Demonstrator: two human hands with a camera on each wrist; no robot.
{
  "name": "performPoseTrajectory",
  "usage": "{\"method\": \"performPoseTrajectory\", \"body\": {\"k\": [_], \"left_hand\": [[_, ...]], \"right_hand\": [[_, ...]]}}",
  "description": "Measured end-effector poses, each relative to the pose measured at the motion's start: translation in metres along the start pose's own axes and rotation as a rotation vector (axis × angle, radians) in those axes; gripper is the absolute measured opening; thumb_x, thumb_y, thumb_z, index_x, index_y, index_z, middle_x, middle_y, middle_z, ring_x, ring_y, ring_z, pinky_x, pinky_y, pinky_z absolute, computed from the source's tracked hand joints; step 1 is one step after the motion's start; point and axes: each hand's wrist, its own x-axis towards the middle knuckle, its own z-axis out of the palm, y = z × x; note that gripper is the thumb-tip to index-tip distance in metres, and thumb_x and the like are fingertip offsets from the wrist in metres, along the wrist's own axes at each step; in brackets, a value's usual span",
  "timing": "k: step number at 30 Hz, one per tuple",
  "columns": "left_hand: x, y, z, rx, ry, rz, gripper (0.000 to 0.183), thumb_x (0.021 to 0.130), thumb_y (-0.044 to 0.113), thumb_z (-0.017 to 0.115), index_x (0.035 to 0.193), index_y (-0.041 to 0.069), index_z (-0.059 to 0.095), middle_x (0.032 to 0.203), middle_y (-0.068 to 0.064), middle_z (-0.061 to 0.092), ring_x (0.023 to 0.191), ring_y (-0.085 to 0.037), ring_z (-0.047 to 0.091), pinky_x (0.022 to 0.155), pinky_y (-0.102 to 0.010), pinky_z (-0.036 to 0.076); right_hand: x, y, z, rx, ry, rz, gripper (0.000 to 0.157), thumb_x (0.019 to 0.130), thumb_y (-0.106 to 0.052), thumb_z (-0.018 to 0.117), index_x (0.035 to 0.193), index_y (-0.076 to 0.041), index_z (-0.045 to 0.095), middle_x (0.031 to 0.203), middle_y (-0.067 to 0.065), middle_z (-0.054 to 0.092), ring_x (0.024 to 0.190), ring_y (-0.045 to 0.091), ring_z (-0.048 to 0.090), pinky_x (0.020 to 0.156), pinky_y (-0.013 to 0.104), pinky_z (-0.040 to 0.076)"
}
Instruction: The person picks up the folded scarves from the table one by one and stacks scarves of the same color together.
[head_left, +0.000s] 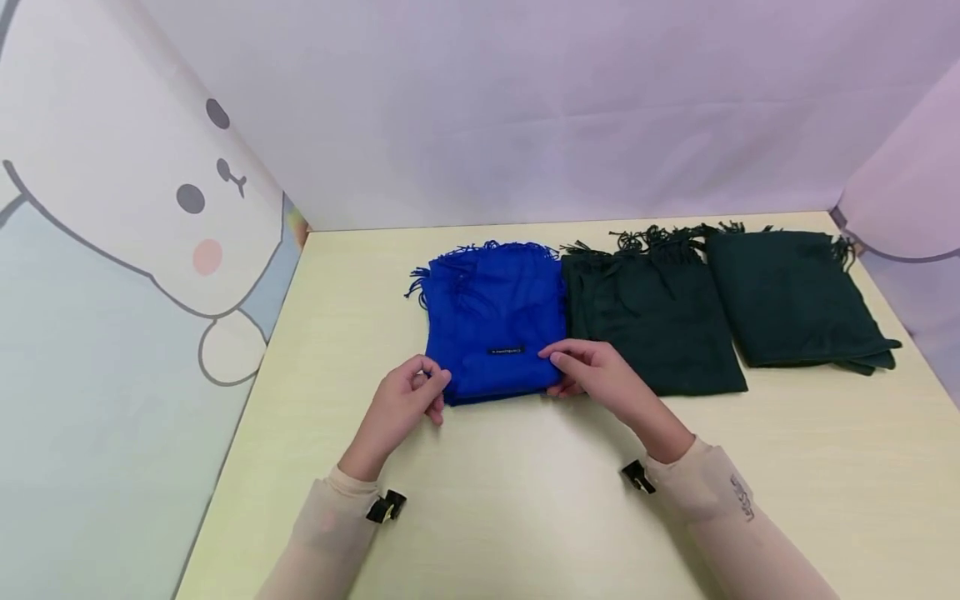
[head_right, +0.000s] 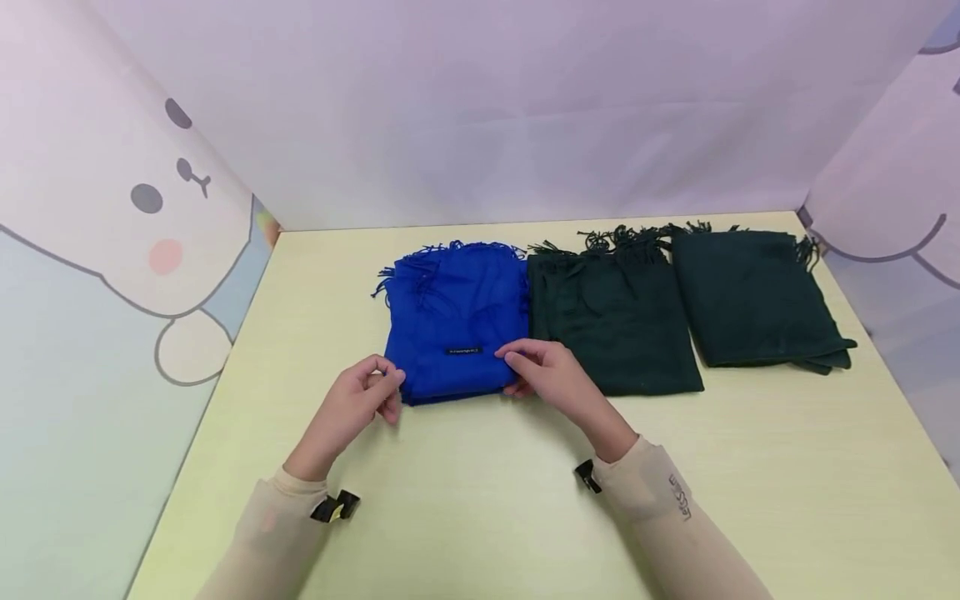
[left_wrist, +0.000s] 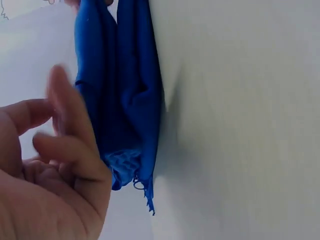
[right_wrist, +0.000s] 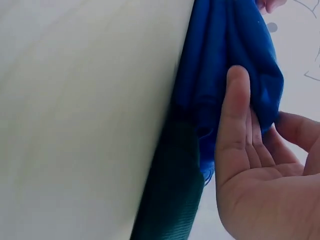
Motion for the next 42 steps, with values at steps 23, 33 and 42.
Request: {"method": "performPoseTrajectory", "body": {"k": [23,33,42], "left_hand": [[0.003,0.008,0.016,0.521,0.036,-0.024,0.033,0.093,0.041,0.068,0.071,0.019,0.056,0.057,0.006,0.044,0.052,-0.016,0.045,0.046,-0.028,0.03],[0.004,0.04,0.045,-0.105,-0.207,0.155,0.018,0.1,0.024,0.062,0.108,0.01,0.055,0.07,-0.008,0.053,0.055,-0.024,0.049,0.047,-0.026,0.042],[0.012,0.051,0.112,-0.197,-0.5,0.004,0.035,0.104,0.029,0.053,0.135,0.011,0.052,0.113,-0.011,0.072,0.095,-0.028,0.071,0.078,-0.037,0.059]], "right_hand": [[-0.018,0.005,-0.004,-0.052,-0.093,0.019,0.037,0.105,-0.03,0.053,0.129,-0.006,0.064,0.07,0.014,0.067,0.059,0.029,0.065,0.056,0.04,0.058],[-0.062,-0.001,-0.059,0.006,0.274,-0.143,0.042,0.105,-0.03,0.051,0.121,0.007,0.063,0.074,0.016,0.067,0.062,0.026,0.066,0.059,0.033,0.058],[-0.107,0.01,-0.094,-0.018,0.398,0.057,0.052,0.105,-0.038,0.046,0.136,0.003,0.051,0.085,0.012,0.07,0.074,0.023,0.069,0.069,0.029,0.059]]}}
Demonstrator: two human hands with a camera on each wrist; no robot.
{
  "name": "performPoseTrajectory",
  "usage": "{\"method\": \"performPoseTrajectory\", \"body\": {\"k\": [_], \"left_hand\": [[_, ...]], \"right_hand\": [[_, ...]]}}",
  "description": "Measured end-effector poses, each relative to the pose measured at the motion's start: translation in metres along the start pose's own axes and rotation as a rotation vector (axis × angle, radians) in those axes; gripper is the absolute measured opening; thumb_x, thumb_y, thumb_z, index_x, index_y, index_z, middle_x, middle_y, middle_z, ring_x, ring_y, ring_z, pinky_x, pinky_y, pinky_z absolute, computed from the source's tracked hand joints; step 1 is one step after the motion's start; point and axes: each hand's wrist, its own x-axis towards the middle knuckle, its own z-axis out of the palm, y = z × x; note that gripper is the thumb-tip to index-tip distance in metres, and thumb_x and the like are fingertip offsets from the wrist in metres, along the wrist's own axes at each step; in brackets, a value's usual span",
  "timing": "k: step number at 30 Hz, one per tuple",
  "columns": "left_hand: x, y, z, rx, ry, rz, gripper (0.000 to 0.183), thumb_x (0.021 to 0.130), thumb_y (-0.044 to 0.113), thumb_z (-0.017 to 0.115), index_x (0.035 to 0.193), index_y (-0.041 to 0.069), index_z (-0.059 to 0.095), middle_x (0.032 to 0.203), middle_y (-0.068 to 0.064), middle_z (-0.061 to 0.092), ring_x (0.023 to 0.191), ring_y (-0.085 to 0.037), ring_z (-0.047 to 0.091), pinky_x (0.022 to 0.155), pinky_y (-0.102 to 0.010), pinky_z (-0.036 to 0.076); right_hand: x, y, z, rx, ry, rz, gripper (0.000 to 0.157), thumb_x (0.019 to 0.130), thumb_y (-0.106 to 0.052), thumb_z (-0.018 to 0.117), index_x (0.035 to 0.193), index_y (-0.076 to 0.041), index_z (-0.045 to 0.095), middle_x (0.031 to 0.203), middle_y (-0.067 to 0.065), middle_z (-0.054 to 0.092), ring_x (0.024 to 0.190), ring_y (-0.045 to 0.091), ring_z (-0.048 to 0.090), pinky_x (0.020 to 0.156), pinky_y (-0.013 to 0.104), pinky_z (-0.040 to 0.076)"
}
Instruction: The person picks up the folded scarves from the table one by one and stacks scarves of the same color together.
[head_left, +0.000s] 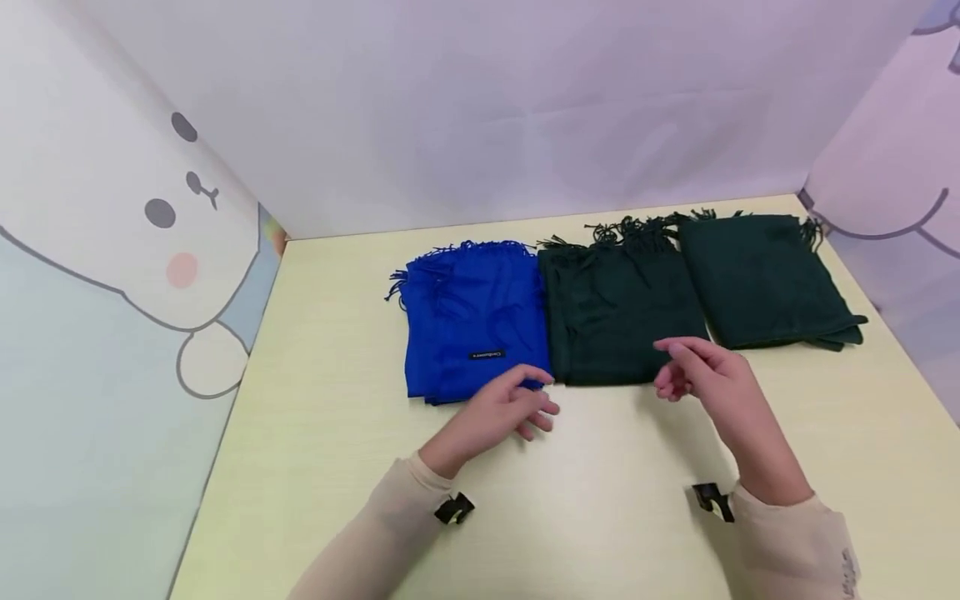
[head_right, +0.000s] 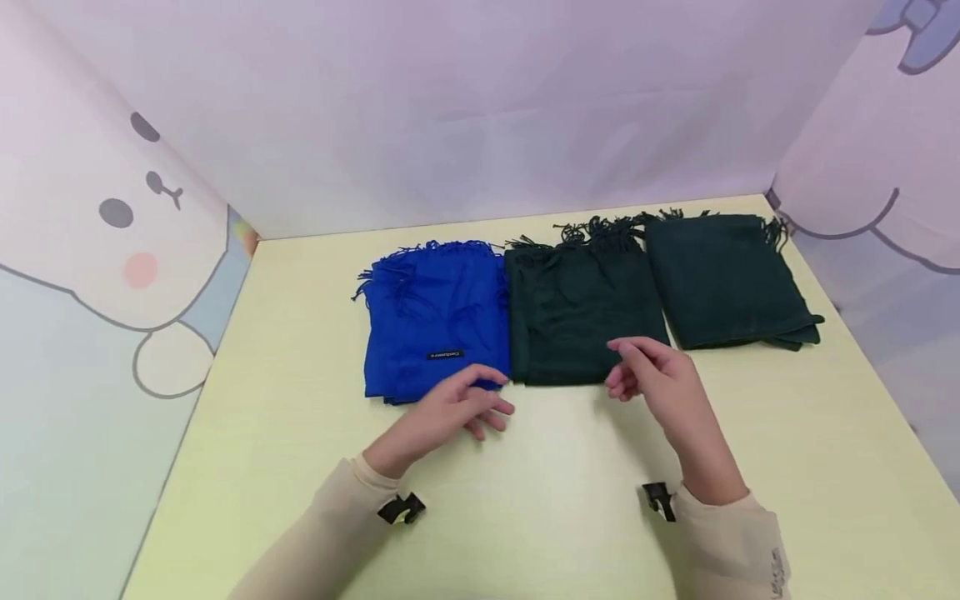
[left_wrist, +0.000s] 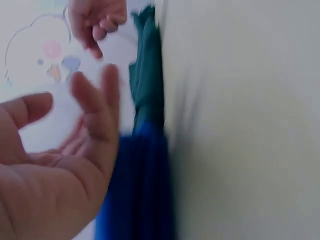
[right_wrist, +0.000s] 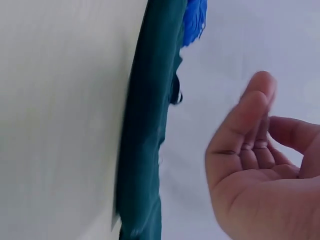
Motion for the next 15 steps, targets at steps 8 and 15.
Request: {"method": "performPoseTrajectory", "body": {"k": [8,15], "left_hand": [[0.026,0.0,0.041,-0.324,0.155,-0.121,0.048,0.101,0.021,0.058,0.144,0.02,0.038,0.129,-0.017,0.053,0.115,-0.031,0.057,0.088,-0.044,0.056],[0.035,0.002,0.059,-0.512,0.224,-0.132,0.056,0.098,0.016,0.06,0.147,0.023,0.034,0.137,-0.018,0.037,0.121,-0.033,0.051,0.095,-0.047,0.052]], "right_hand": [[-0.023,0.027,-0.027,-0.066,-0.072,0.241,0.082,0.105,-0.047,0.041,0.159,-0.008,-0.007,0.118,0.025,0.062,0.086,0.022,0.073,0.076,0.026,0.059],[-0.025,0.039,-0.037,0.254,-0.096,0.229,0.079,0.107,-0.038,0.043,0.159,-0.018,-0.012,0.126,0.015,0.048,0.104,0.017,0.07,0.087,0.022,0.055]]}}
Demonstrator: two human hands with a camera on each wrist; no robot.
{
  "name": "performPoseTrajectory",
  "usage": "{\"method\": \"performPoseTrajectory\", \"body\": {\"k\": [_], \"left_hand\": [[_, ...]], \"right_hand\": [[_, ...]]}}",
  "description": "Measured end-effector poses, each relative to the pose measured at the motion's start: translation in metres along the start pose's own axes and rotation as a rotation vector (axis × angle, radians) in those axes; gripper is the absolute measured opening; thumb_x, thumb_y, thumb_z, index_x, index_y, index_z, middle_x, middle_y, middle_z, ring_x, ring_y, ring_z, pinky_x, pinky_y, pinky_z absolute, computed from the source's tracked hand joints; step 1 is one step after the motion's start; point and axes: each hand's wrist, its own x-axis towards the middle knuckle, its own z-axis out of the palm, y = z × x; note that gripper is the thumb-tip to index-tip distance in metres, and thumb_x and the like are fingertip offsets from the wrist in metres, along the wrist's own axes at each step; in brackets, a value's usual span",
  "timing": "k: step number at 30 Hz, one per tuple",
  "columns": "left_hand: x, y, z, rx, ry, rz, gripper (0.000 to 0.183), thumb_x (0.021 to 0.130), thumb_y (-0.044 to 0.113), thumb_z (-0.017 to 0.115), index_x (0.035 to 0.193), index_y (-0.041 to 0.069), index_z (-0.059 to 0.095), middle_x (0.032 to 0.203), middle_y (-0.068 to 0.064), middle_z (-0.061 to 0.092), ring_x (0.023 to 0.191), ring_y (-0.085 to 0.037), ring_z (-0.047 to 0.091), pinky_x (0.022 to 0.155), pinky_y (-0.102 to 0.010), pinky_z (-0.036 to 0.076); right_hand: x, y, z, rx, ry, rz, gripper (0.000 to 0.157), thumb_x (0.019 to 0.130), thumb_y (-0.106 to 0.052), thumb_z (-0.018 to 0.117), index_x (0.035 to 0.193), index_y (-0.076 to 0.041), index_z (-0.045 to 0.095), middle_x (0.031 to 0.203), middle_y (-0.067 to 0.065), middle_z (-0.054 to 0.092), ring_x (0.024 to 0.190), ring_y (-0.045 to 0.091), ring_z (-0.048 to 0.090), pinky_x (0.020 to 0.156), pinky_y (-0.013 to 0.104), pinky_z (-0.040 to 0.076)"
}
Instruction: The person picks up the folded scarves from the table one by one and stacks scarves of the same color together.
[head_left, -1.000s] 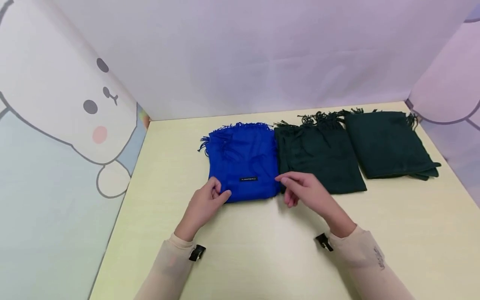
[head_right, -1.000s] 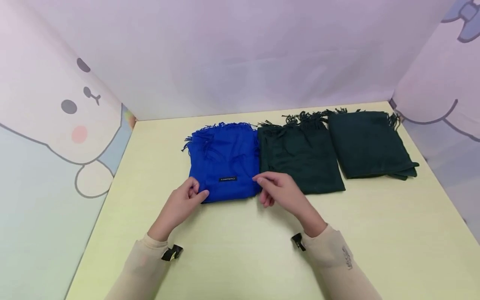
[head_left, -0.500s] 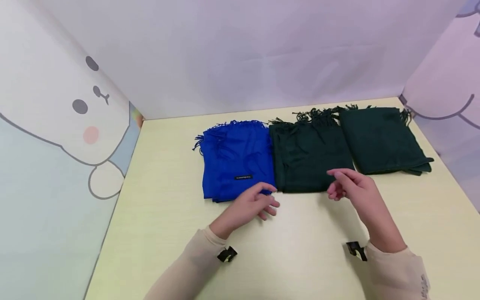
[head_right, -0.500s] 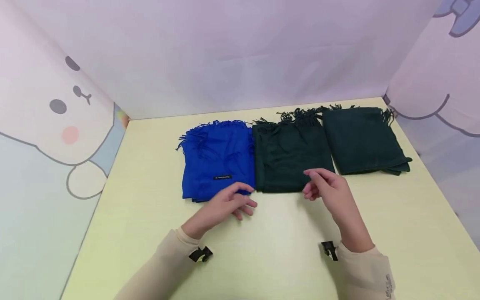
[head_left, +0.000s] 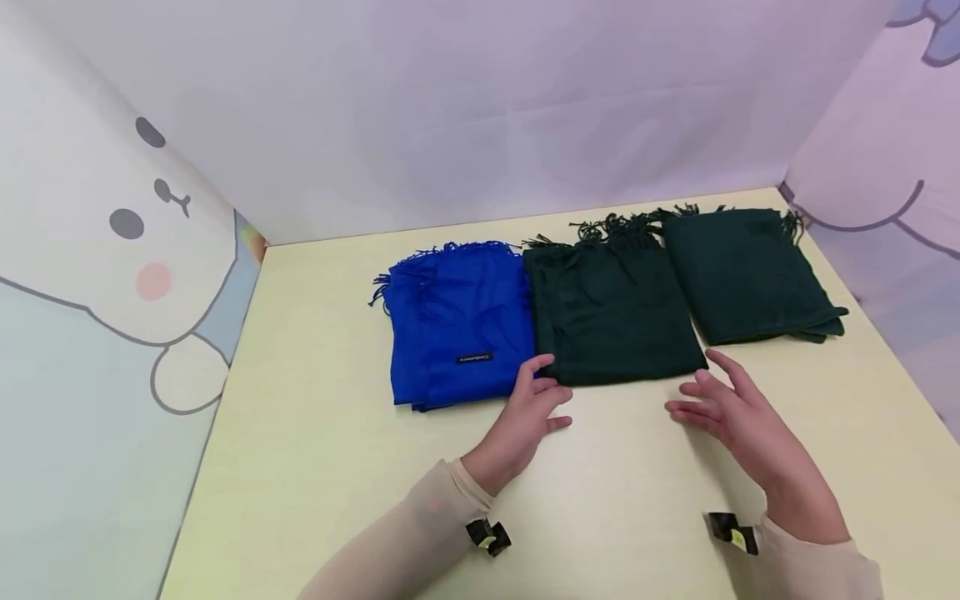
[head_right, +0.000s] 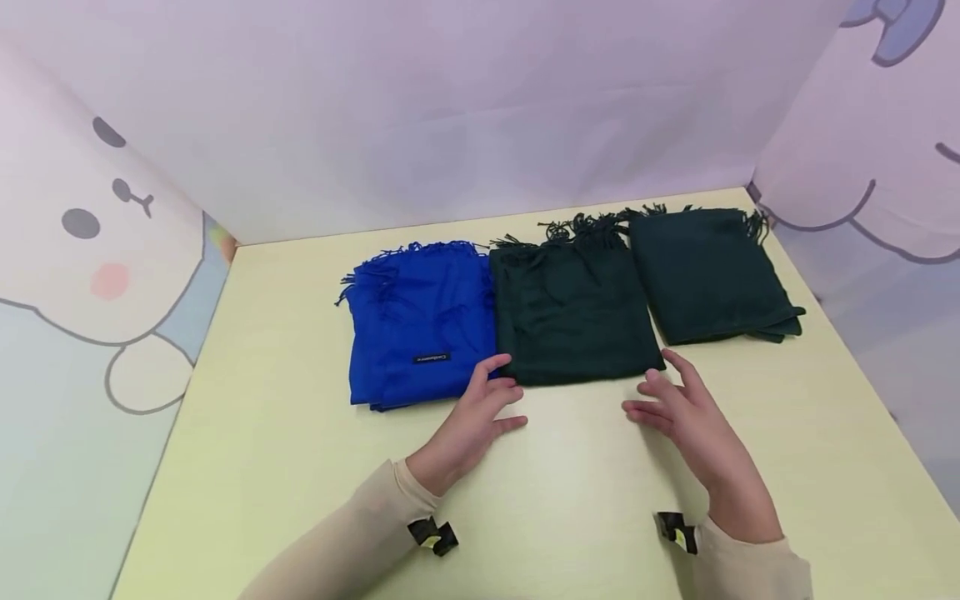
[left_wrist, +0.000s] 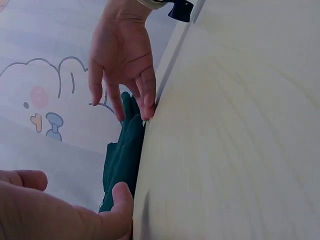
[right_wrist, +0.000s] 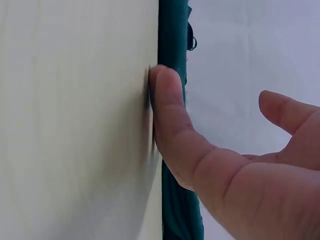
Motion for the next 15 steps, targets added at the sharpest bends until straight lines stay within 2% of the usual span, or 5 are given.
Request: {"method": "performPoseTrajectory", "body": {"k": [5,9,11,13,15], "left_hand": [[0.0,-0.004,-0.002,0.013,-0.002,0.013,0.057,0.099,0.016,0.057,0.151,0.016,0.033,0.144,-0.019,0.034,0.124,-0.032,0.048,0.099,-0.049,0.049],[-0.001,-0.005,-0.004,0.04,-0.024,0.01,0.06,0.099,0.016,0.056,0.153,0.012,0.031,0.147,-0.02,0.033,0.126,-0.031,0.048,0.101,-0.05,0.048],[-0.001,-0.005,-0.005,0.044,-0.029,0.007,0.061,0.099,0.015,0.057,0.154,0.012,0.03,0.147,-0.019,0.034,0.126,-0.03,0.049,0.101,-0.05,0.048],[-0.001,-0.005,-0.005,0.047,-0.032,0.006,0.062,0.098,0.015,0.057,0.154,0.012,0.029,0.148,-0.018,0.034,0.126,-0.03,0.05,0.101,-0.05,0.048],[-0.001,-0.005,-0.006,0.042,-0.032,0.005,0.063,0.098,0.015,0.057,0.154,0.011,0.029,0.148,-0.018,0.033,0.126,-0.03,0.05,0.101,-0.05,0.049]], "right_hand": [[0.008,0.0,0.001,0.297,-0.08,-0.102,0.069,0.109,-0.025,0.041,0.16,-0.018,-0.004,0.129,0.012,0.043,0.112,0.019,0.067,0.093,0.026,0.053],[0.013,0.004,0.004,0.621,-0.13,-0.161,0.06,0.109,-0.013,0.037,0.158,-0.016,0.003,0.124,0.016,0.046,0.116,0.031,0.065,0.099,0.033,0.051],[0.015,0.006,0.006,0.745,-0.16,-0.174,0.057,0.109,-0.008,0.034,0.157,-0.016,0.006,0.127,0.017,0.046,0.118,0.036,0.062,0.101,0.036,0.048],[0.018,0.007,0.008,0.8,-0.176,-0.179,0.056,0.108,-0.006,0.034,0.157,-0.014,0.009,0.124,0.018,0.048,0.118,0.039,0.062,0.102,0.038,0.047],[0.022,0.007,0.009,0.788,-0.195,-0.168,0.054,0.109,-0.007,0.033,0.157,-0.014,0.01,0.124,0.018,0.051,0.117,0.039,0.062,0.102,0.039,0.048]]}}
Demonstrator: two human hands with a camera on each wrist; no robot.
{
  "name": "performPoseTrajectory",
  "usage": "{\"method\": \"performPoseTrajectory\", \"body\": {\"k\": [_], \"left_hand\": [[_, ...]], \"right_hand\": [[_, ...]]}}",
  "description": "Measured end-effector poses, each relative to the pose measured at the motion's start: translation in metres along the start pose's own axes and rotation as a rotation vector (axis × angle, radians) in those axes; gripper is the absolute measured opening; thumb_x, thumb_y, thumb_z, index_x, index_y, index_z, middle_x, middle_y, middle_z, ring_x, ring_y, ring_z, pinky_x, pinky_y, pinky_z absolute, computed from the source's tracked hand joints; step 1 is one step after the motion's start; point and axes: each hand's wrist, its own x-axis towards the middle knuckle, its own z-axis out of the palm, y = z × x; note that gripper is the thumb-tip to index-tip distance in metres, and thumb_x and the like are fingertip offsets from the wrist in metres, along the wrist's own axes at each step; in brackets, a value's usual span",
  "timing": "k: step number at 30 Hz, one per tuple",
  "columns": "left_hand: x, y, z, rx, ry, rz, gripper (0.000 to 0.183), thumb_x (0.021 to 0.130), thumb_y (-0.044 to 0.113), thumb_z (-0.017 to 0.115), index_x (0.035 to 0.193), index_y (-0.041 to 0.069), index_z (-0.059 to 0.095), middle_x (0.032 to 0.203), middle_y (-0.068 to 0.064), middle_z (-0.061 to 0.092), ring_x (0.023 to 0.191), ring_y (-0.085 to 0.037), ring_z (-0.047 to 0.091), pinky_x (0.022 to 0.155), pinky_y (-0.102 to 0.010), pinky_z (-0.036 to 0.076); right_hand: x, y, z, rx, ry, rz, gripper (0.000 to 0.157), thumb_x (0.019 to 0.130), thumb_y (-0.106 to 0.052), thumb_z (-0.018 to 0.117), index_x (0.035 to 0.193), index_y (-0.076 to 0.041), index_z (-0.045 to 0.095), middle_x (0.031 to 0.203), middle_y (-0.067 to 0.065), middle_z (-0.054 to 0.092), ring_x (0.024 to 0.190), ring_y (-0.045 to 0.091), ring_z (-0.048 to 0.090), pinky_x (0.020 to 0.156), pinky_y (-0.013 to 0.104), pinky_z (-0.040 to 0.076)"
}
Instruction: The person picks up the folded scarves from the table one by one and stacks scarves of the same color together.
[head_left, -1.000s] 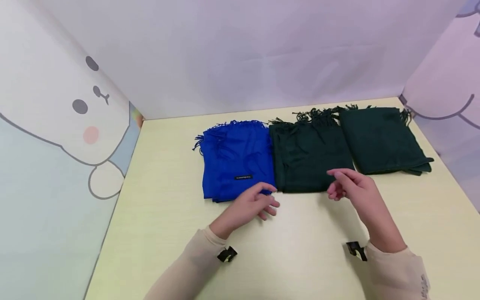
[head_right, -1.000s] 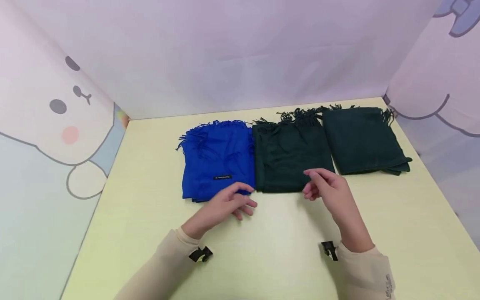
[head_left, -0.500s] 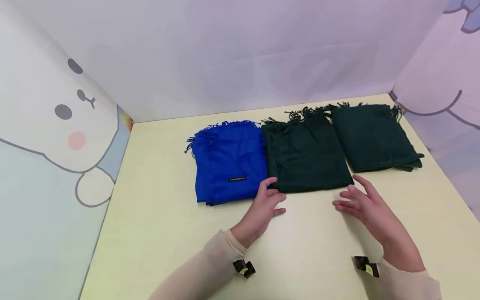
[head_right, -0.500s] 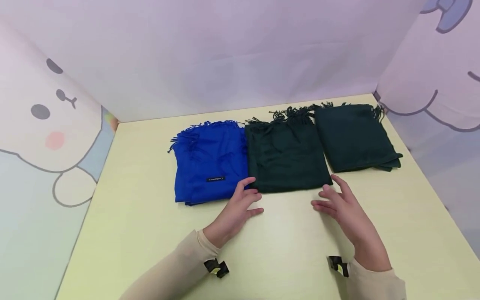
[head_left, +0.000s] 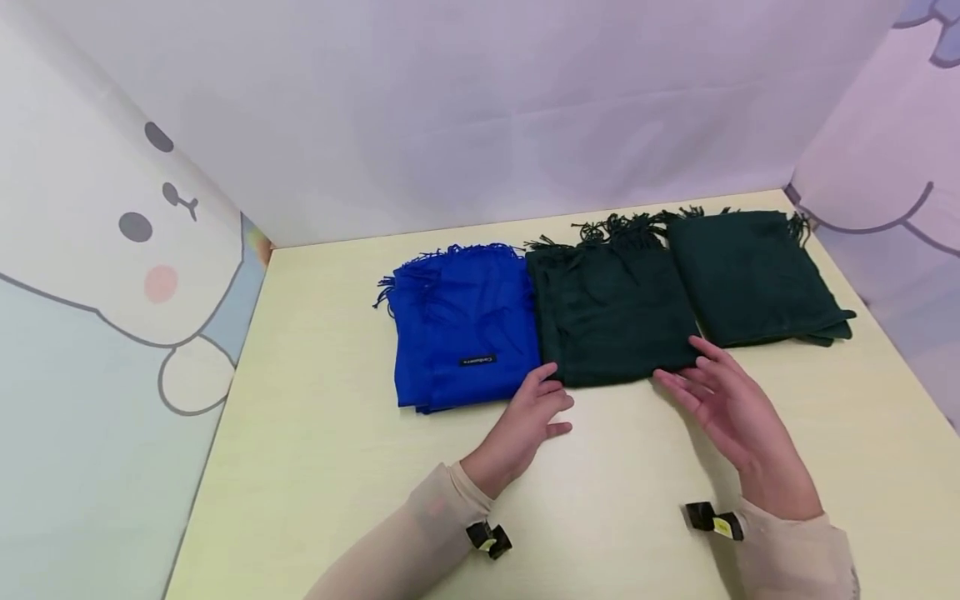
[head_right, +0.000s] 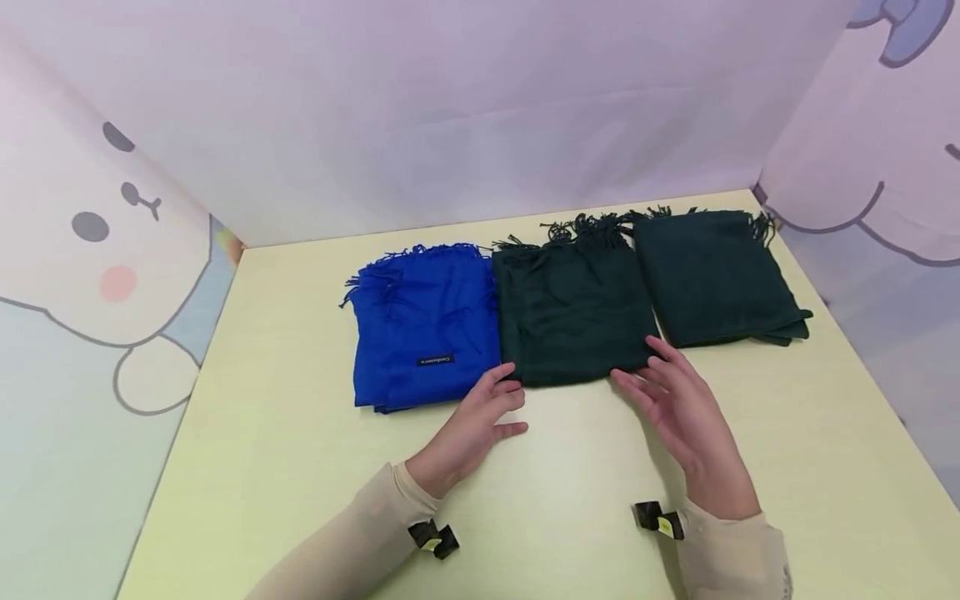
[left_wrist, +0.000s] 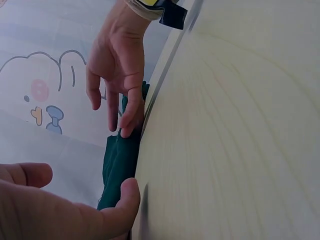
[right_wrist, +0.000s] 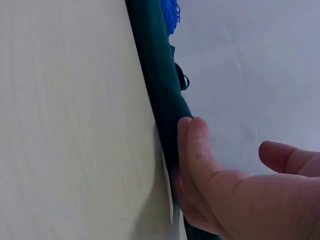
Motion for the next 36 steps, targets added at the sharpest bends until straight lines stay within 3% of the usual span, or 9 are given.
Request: {"method": "performPoseTrajectory", "body": {"k": [8,10,14,17,23,27,31,34,36], "left_hand": [[-0.001,-0.003,-0.002,0.003,-0.029,0.0,0.058,0.098,0.014,0.058,0.151,0.017,0.034,0.141,-0.017,0.039,0.12,-0.028,0.051,0.098,-0.046,0.051],[0.0,-0.006,-0.002,0.013,-0.061,0.0,0.056,0.098,0.013,0.058,0.149,0.02,0.037,0.136,-0.018,0.042,0.117,-0.028,0.052,0.096,-0.045,0.053],[0.004,-0.009,-0.003,0.001,-0.152,-0.009,0.058,0.099,0.011,0.059,0.149,0.031,0.038,0.136,-0.018,0.045,0.118,-0.031,0.055,0.094,-0.044,0.054],[0.012,-0.007,-0.003,-0.027,-0.204,-0.016,0.063,0.099,0.011,0.059,0.148,0.042,0.035,0.141,-0.017,0.044,0.12,-0.034,0.057,0.095,-0.045,0.054],[0.027,0.001,0.001,-0.159,-0.215,-0.063,0.077,0.096,0.004,0.063,0.144,0.054,0.03,0.143,-0.02,0.039,0.116,-0.034,0.059,0.095,-0.048,0.053],[0.029,-0.003,0.011,-0.215,-0.172,-0.046,0.081,0.093,-0.002,0.064,0.143,0.053,0.031,0.152,-0.014,0.021,0.107,-0.031,0.061,0.094,-0.048,0.054],[0.029,-0.007,0.016,-0.196,-0.097,0.047,0.08,0.092,-0.004,0.064,0.144,0.05,0.035,0.157,-0.001,0.002,0.098,-0.031,0.063,0.094,-0.044,0.054],[0.032,-0.004,0.015,-0.207,-0.087,0.103,0.071,0.094,-0.003,0.062,0.146,0.04,0.04,0.149,-0.006,0.025,0.098,-0.03,0.062,0.096,-0.044,0.053],[0.034,-0.001,0.014,-0.226,-0.086,0.118,0.064,0.094,-0.004,0.061,0.146,0.029,0.045,0.132,-0.011,0.045,0.099,-0.029,0.063,0.097,-0.042,0.053]], "right_hand": [[0.018,0.007,0.004,-0.184,-0.055,0.091,0.058,0.11,-0.014,0.033,0.16,-0.01,0.003,0.116,0.013,0.054,0.111,0.033,0.067,0.098,0.038,0.05],[0.02,0.007,0.006,-0.193,-0.077,0.095,0.058,0.11,-0.014,0.032,0.16,-0.009,0.003,0.122,0.012,0.053,0.111,0.032,0.067,0.099,0.038,0.049],[0.022,0.003,0.012,-0.202,-0.098,0.085,0.058,0.11,-0.015,0.031,0.16,-0.009,0.002,0.113,0.008,0.054,0.112,0.031,0.067,0.099,0.036,0.049],[0.022,-0.002,0.016,-0.201,-0.109,0.079,0.059,0.11,-0.015,0.03,0.16,-0.01,-0.001,0.111,0.007,0.046,0.115,0.031,0.065,0.1,0.035,0.049],[0.025,-0.006,0.024,-0.164,-0.094,0.086,0.061,0.11,-0.016,0.031,0.161,-0.015,-0.003,0.133,0.008,0.028,0.121,0.03,0.062,0.102,0.036,0.048],[0.027,-0.009,0.03,-0.121,-0.084,0.085,0.061,0.11,-0.018,0.032,0.161,-0.018,-0.001,0.157,0.014,0.002,0.124,0.029,0.059,0.103,0.036,0.048],[0.029,-0.014,0.035,-0.086,-0.089,0.081,0.061,0.11,-0.019,0.033,0.161,-0.02,0.001,0.161,0.012,-0.017,0.125,0.03,0.058,0.104,0.037,0.047],[0.028,-0.014,0.034,-0.103,-0.084,0.068,0.06,0.11,-0.018,0.032,0.161,-0.018,0.003,0.161,0.013,-0.006,0.124,0.031,0.06,0.103,0.037,0.048],[0.026,-0.013,0.031,-0.133,-0.079,0.059,0.058,0.11,-0.017,0.032,0.161,-0.015,0.006,0.157,0.013,0.014,0.121,0.031,0.061,0.102,0.037,0.049]]}}
